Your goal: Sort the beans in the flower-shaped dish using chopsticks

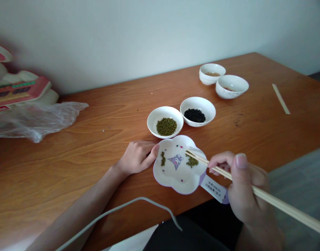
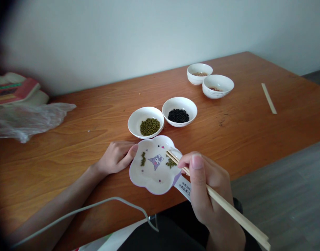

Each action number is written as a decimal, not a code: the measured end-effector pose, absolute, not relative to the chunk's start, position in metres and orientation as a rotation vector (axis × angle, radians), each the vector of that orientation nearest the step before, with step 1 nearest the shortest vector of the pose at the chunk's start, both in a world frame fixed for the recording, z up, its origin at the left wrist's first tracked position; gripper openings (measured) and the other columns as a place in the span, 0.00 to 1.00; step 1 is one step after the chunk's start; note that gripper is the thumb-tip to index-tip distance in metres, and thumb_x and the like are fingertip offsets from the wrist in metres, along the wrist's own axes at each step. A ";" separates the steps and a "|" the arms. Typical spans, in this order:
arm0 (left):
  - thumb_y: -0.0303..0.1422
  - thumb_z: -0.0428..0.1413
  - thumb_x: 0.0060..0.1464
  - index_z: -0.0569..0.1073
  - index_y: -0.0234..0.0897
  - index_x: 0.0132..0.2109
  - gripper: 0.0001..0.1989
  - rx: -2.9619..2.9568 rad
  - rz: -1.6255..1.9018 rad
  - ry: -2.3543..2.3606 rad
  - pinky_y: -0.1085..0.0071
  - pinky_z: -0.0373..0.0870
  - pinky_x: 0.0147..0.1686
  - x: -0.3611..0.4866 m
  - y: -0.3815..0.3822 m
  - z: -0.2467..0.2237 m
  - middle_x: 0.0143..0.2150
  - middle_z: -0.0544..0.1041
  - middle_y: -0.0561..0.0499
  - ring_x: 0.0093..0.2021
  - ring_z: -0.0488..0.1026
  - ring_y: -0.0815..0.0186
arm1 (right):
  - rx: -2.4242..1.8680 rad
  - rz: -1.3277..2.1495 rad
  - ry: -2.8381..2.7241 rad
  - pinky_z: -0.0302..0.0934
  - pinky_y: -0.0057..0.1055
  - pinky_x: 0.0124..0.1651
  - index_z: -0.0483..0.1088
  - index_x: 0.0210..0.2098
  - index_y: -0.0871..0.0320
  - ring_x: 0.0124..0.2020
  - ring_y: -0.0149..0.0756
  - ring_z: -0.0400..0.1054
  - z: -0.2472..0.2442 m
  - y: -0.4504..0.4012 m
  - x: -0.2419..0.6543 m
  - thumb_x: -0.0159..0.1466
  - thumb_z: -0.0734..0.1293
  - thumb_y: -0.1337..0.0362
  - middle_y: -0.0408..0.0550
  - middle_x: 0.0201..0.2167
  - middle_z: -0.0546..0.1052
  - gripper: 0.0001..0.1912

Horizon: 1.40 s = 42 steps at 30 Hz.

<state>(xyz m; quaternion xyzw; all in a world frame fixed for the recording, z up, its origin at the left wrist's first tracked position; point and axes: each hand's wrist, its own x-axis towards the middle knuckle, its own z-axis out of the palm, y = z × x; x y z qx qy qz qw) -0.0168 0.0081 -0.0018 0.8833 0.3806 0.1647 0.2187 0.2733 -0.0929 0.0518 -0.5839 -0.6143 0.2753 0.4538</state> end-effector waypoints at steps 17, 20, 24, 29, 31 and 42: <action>0.39 0.40 0.75 0.65 0.36 0.30 0.23 2.431 0.449 1.061 0.72 0.59 0.31 -0.016 0.008 -0.001 0.26 0.69 0.53 0.26 0.64 0.71 | -1.508 0.701 -1.472 0.64 0.27 0.30 0.76 0.34 0.53 0.27 0.29 0.74 0.051 -0.092 0.271 0.78 0.52 0.49 0.42 0.26 0.79 0.28; 0.39 0.40 0.75 0.65 0.36 0.30 0.24 2.430 0.443 1.062 0.72 0.60 0.32 -0.015 0.008 -0.001 0.26 0.70 0.53 0.26 0.65 0.71 | -1.507 0.696 -1.487 0.64 0.26 0.30 0.76 0.34 0.53 0.27 0.28 0.74 0.049 -0.091 0.273 0.79 0.52 0.50 0.42 0.27 0.79 0.28; 0.38 0.40 0.75 0.65 0.36 0.30 0.24 2.423 0.445 1.066 0.72 0.60 0.31 -0.016 0.007 0.000 0.27 0.70 0.52 0.27 0.65 0.71 | -1.503 0.707 -1.476 0.62 0.27 0.29 0.76 0.33 0.53 0.26 0.27 0.73 0.049 -0.091 0.271 0.79 0.52 0.51 0.41 0.26 0.79 0.28; 0.38 0.41 0.75 0.65 0.36 0.30 0.23 2.423 0.451 1.057 0.72 0.60 0.32 -0.016 0.007 -0.001 0.27 0.70 0.53 0.27 0.65 0.71 | -1.509 0.663 -1.488 0.63 0.26 0.30 0.76 0.32 0.53 0.28 0.27 0.74 0.049 -0.090 0.270 0.79 0.53 0.52 0.40 0.26 0.79 0.28; 0.38 0.41 0.75 0.65 0.36 0.30 0.23 2.425 0.452 1.061 0.72 0.59 0.31 -0.016 0.007 -0.001 0.27 0.70 0.53 0.27 0.65 0.71 | -1.523 0.666 -1.487 0.63 0.26 0.30 0.77 0.32 0.54 0.28 0.28 0.74 0.049 -0.090 0.270 0.79 0.52 0.52 0.41 0.26 0.79 0.29; 0.38 0.40 0.75 0.65 0.36 0.30 0.23 2.428 0.452 1.067 0.72 0.59 0.31 -0.015 0.008 -0.001 0.27 0.70 0.53 0.26 0.64 0.71 | -1.459 0.577 -1.275 0.58 0.32 0.24 0.77 0.23 0.56 0.23 0.34 0.73 0.048 -0.090 0.259 0.76 0.50 0.45 0.47 0.20 0.78 0.38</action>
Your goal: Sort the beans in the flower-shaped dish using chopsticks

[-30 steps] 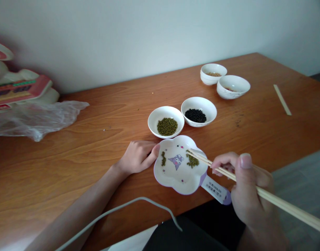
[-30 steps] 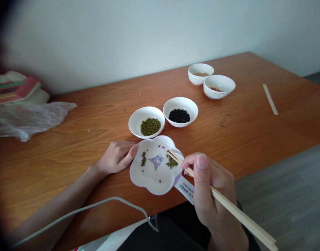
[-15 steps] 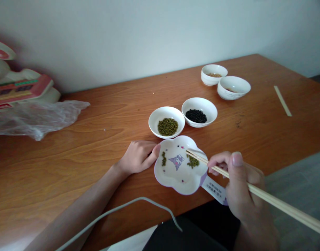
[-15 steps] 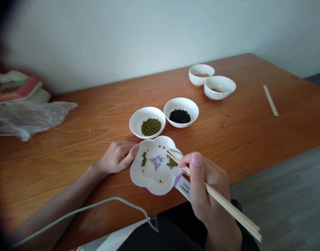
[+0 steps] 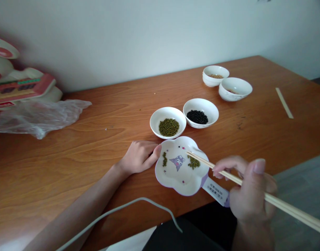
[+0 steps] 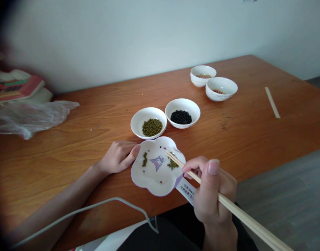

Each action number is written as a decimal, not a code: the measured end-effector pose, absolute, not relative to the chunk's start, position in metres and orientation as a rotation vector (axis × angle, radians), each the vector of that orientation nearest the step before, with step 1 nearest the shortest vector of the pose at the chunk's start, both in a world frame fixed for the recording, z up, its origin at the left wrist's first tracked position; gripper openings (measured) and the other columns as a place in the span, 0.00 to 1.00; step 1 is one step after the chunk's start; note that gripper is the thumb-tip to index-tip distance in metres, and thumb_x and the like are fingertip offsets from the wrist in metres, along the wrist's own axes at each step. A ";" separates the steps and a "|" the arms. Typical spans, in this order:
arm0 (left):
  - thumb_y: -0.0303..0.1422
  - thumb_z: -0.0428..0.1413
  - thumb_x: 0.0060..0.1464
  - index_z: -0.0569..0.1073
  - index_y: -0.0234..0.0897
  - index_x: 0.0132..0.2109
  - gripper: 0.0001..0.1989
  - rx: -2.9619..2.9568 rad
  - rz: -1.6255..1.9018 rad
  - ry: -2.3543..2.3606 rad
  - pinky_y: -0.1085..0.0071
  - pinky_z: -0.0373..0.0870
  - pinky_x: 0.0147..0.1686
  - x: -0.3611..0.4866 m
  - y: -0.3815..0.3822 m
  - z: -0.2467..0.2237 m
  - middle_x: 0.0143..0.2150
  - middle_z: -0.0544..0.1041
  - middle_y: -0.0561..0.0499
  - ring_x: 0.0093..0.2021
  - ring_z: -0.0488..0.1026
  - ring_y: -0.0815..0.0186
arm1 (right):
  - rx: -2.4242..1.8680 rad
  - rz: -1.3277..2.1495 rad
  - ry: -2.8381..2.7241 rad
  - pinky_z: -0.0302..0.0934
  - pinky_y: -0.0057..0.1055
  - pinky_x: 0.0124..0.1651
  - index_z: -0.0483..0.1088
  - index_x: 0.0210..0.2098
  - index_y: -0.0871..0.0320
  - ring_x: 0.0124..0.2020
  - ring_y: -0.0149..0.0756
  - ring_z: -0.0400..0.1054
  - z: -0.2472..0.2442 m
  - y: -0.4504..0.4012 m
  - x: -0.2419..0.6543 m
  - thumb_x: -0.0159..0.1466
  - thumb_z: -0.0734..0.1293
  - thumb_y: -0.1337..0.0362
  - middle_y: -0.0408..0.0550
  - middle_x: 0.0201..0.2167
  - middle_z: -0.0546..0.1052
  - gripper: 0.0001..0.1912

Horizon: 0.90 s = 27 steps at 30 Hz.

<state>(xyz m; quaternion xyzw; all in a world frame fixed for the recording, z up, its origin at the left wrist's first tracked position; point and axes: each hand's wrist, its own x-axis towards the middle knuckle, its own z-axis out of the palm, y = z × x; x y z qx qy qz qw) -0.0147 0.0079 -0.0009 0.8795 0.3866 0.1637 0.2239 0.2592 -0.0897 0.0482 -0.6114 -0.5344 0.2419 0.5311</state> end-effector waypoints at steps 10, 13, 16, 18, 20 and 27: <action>0.38 0.40 0.75 0.65 0.36 0.30 0.23 2.451 0.453 1.074 0.71 0.59 0.31 -0.015 0.008 -0.002 0.27 0.71 0.53 0.26 0.64 0.70 | -1.531 0.626 -1.364 0.63 0.34 0.28 0.78 0.25 0.54 0.26 0.40 0.75 0.032 -0.089 0.292 0.73 0.42 0.36 0.50 0.22 0.79 0.45; 0.38 0.40 0.75 0.64 0.37 0.30 0.23 2.452 0.458 1.067 0.71 0.59 0.31 -0.015 0.008 -0.002 0.26 0.71 0.53 0.26 0.64 0.70 | -1.546 0.650 -1.377 0.62 0.33 0.27 0.77 0.26 0.54 0.26 0.40 0.75 0.033 -0.087 0.286 0.72 0.41 0.36 0.50 0.22 0.79 0.46; 0.38 0.40 0.75 0.65 0.37 0.30 0.23 2.452 0.461 1.062 0.71 0.60 0.32 -0.015 0.008 -0.002 0.27 0.71 0.52 0.26 0.65 0.70 | -1.553 0.658 -1.359 0.60 0.33 0.27 0.77 0.26 0.55 0.26 0.39 0.73 0.040 -0.085 0.271 0.74 0.42 0.37 0.49 0.22 0.77 0.44; 0.38 0.40 0.75 0.65 0.37 0.30 0.23 2.446 0.464 1.055 0.71 0.60 0.32 -0.015 0.009 -0.002 0.27 0.72 0.52 0.27 0.65 0.69 | -1.549 0.660 -1.331 0.60 0.33 0.30 0.76 0.27 0.55 0.28 0.38 0.72 0.044 -0.084 0.261 0.75 0.45 0.39 0.48 0.23 0.77 0.41; 0.38 0.40 0.75 0.65 0.37 0.30 0.23 2.442 0.470 1.048 0.71 0.61 0.32 -0.015 0.008 -0.002 0.27 0.72 0.52 0.27 0.65 0.69 | -1.550 0.669 -1.308 0.60 0.34 0.32 0.75 0.28 0.55 0.28 0.37 0.72 0.047 -0.084 0.255 0.75 0.45 0.39 0.47 0.24 0.77 0.40; 0.37 0.41 0.74 0.67 0.37 0.31 0.23 2.446 0.481 1.039 0.72 0.62 0.32 -0.015 0.008 -0.001 0.27 0.73 0.51 0.27 0.67 0.69 | -1.571 0.667 -1.328 0.57 0.35 0.33 0.75 0.27 0.56 0.27 0.36 0.69 0.047 -0.079 0.251 0.76 0.44 0.39 0.46 0.23 0.75 0.41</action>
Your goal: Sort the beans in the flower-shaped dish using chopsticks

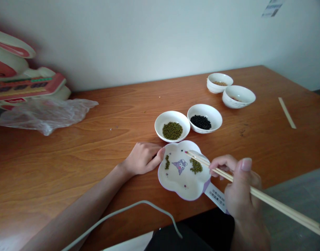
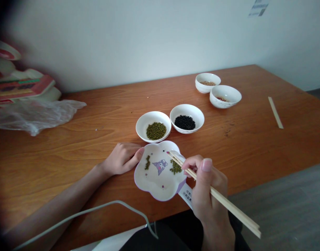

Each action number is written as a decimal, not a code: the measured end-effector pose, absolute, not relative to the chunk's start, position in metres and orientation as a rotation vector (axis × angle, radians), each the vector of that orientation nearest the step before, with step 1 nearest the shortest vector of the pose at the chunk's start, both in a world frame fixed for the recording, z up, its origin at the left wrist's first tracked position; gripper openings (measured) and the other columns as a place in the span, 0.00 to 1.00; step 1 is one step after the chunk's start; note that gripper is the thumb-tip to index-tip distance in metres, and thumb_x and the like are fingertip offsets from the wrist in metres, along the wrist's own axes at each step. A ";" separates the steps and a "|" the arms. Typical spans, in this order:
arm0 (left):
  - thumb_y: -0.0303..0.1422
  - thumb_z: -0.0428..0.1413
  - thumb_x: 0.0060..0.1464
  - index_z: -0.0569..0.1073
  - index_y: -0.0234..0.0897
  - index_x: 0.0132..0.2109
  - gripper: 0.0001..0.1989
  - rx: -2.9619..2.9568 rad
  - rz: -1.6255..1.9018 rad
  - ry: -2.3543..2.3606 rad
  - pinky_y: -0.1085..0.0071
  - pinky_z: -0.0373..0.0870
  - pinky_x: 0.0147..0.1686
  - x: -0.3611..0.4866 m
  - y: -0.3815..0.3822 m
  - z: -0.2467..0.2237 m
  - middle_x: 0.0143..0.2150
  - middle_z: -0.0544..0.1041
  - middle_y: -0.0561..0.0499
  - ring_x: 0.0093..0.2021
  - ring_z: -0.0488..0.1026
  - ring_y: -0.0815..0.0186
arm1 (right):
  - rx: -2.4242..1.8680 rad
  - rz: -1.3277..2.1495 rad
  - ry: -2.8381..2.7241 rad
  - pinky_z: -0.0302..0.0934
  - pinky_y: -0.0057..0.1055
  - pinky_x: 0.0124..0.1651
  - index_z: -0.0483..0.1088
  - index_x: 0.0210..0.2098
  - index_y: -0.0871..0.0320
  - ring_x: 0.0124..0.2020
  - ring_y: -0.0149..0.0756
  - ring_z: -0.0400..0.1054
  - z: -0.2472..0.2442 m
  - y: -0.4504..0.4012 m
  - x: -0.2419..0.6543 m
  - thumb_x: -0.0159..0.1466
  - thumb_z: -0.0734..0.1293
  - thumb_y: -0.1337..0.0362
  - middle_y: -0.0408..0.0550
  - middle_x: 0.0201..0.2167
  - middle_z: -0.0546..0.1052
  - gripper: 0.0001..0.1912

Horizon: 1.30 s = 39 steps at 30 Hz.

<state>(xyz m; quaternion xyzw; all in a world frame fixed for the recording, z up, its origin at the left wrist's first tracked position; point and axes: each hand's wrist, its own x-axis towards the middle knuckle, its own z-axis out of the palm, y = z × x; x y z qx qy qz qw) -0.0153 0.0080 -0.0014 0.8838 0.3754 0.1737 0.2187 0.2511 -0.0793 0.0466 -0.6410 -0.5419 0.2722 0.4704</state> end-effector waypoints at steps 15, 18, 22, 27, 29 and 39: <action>0.38 0.41 0.75 0.67 0.37 0.31 0.23 2.456 0.472 1.044 0.72 0.62 0.31 -0.015 0.009 -0.001 0.27 0.73 0.52 0.27 0.66 0.70 | -1.551 0.631 -1.249 0.60 0.35 0.31 0.75 0.25 0.56 0.25 0.37 0.70 0.044 -0.078 0.249 0.76 0.45 0.41 0.48 0.21 0.75 0.41; 0.37 0.41 0.74 0.67 0.37 0.31 0.22 2.461 0.473 1.044 0.72 0.62 0.32 -0.015 0.009 -0.002 0.28 0.74 0.51 0.27 0.67 0.69 | -1.534 0.558 -1.266 0.62 0.36 0.30 0.76 0.24 0.56 0.27 0.40 0.73 0.039 -0.080 0.259 0.75 0.44 0.40 0.50 0.22 0.78 0.43; 0.38 0.41 0.74 0.67 0.37 0.31 0.22 2.477 0.475 1.049 0.71 0.63 0.33 -0.016 0.009 -0.003 0.28 0.75 0.51 0.28 0.68 0.69 | -1.424 0.419 -1.321 0.65 0.36 0.28 0.75 0.21 0.55 0.26 0.42 0.75 0.039 -0.075 0.272 0.73 0.42 0.37 0.52 0.22 0.79 0.46; 0.38 0.41 0.75 0.69 0.37 0.31 0.23 2.474 0.481 1.056 0.71 0.63 0.33 -0.016 0.008 -0.002 0.29 0.77 0.50 0.29 0.71 0.68 | -1.074 0.302 -1.186 0.65 0.37 0.29 0.74 0.21 0.54 0.24 0.41 0.73 0.058 -0.053 0.250 0.73 0.45 0.37 0.51 0.18 0.74 0.42; 0.38 0.41 0.75 0.69 0.37 0.31 0.23 2.478 0.481 1.053 0.71 0.62 0.32 -0.016 0.008 -0.002 0.29 0.77 0.50 0.29 0.71 0.68 | -1.062 0.321 -1.171 0.64 0.35 0.28 0.74 0.22 0.54 0.23 0.38 0.72 0.065 -0.043 0.235 0.74 0.47 0.40 0.49 0.18 0.74 0.40; 0.39 0.41 0.75 0.69 0.37 0.31 0.24 2.504 0.514 1.055 0.70 0.59 0.30 -0.015 0.008 -0.002 0.28 0.77 0.50 0.27 0.70 0.68 | -1.308 0.518 -1.294 0.64 0.37 0.27 0.73 0.21 0.55 0.24 0.42 0.73 0.054 -0.062 0.256 0.71 0.42 0.35 0.53 0.21 0.76 0.45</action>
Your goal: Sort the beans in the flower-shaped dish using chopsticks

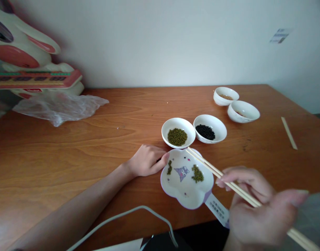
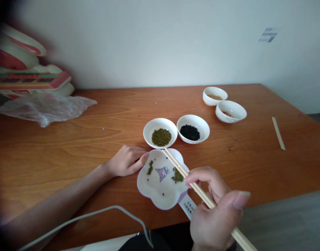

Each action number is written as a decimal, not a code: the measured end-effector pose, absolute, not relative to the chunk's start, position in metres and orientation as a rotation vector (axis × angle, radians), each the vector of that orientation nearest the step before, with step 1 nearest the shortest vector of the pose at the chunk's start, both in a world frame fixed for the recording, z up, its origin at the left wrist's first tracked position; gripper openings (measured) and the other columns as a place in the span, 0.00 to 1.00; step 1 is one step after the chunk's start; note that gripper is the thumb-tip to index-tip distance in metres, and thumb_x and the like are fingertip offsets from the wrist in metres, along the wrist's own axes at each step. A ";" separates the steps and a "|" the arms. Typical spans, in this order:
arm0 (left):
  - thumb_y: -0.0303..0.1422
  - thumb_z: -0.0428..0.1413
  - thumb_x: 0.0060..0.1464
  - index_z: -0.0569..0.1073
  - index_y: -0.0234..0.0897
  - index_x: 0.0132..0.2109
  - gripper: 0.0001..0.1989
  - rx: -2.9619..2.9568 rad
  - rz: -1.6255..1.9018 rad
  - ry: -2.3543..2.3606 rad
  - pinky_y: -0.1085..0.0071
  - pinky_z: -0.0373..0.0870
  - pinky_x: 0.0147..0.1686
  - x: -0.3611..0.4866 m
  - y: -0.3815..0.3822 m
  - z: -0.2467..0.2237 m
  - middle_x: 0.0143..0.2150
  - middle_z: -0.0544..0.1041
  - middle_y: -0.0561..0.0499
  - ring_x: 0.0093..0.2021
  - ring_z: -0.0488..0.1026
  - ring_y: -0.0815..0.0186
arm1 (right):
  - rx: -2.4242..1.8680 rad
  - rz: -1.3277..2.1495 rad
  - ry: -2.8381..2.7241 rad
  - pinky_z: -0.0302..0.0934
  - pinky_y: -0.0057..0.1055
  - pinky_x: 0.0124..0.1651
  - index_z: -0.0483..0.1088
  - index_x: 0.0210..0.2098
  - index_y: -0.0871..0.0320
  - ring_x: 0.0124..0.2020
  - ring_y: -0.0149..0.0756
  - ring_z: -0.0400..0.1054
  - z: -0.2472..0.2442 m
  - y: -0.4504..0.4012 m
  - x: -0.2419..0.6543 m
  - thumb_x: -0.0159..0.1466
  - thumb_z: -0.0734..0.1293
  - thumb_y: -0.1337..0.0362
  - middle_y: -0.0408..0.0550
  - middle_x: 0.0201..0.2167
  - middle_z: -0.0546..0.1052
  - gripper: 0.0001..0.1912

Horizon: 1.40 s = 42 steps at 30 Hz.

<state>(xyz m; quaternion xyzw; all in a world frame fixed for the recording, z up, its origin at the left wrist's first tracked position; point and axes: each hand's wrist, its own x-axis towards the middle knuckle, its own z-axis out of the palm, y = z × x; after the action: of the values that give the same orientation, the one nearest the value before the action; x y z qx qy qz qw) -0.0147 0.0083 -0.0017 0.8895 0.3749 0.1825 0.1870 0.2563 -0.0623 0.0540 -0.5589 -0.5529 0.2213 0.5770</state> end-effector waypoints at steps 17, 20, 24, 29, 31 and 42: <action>0.40 0.40 0.75 0.67 0.37 0.31 0.24 2.506 0.507 1.048 0.69 0.56 0.29 -0.016 0.009 -0.001 0.30 0.76 0.51 0.28 0.70 0.69 | -1.402 0.966 -1.457 0.58 0.32 0.30 0.75 0.29 0.56 0.28 0.36 0.68 0.039 -0.076 0.225 0.75 0.45 0.39 0.47 0.25 0.73 0.40; 0.40 0.40 0.75 0.67 0.37 0.30 0.24 2.515 0.510 1.057 0.68 0.55 0.29 -0.016 0.009 -0.002 0.29 0.76 0.51 0.28 0.70 0.69 | -1.427 0.983 -1.408 0.58 0.32 0.31 0.74 0.28 0.56 0.29 0.37 0.67 0.040 -0.076 0.223 0.74 0.45 0.38 0.47 0.24 0.72 0.40; 0.40 0.40 0.75 0.67 0.37 0.30 0.25 2.520 0.522 1.056 0.69 0.55 0.29 -0.017 0.009 -0.003 0.29 0.76 0.51 0.27 0.70 0.69 | -1.458 1.017 -1.398 0.56 0.33 0.31 0.74 0.27 0.56 0.28 0.37 0.66 0.041 -0.076 0.223 0.74 0.44 0.37 0.47 0.23 0.71 0.41; 0.40 0.39 0.75 0.68 0.36 0.30 0.25 2.533 0.507 1.076 0.69 0.55 0.29 -0.017 0.009 -0.002 0.30 0.77 0.50 0.28 0.70 0.69 | -1.498 1.000 -1.373 0.55 0.34 0.31 0.73 0.26 0.55 0.27 0.37 0.66 0.041 -0.075 0.221 0.72 0.44 0.35 0.46 0.22 0.71 0.42; 0.40 0.39 0.75 0.68 0.36 0.30 0.25 2.532 0.501 1.086 0.69 0.55 0.29 -0.017 0.009 -0.002 0.30 0.78 0.50 0.27 0.70 0.69 | -1.504 0.978 -1.353 0.55 0.34 0.31 0.73 0.25 0.55 0.27 0.37 0.67 0.042 -0.075 0.219 0.73 0.44 0.35 0.47 0.22 0.72 0.42; 0.40 0.40 0.75 0.68 0.36 0.29 0.26 2.523 0.520 1.083 0.70 0.55 0.28 -0.016 0.009 -0.002 0.28 0.76 0.50 0.26 0.69 0.70 | -1.499 0.925 -1.299 0.54 0.36 0.31 0.74 0.24 0.55 0.27 0.38 0.66 0.038 -0.077 0.221 0.72 0.42 0.35 0.48 0.22 0.74 0.44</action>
<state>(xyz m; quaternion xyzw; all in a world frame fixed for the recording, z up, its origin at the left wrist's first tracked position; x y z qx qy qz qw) -0.0160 0.0085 -0.0016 0.8893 0.3818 0.1832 0.1728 0.2208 -0.0768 0.0382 -0.6085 -0.5276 0.3757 0.4586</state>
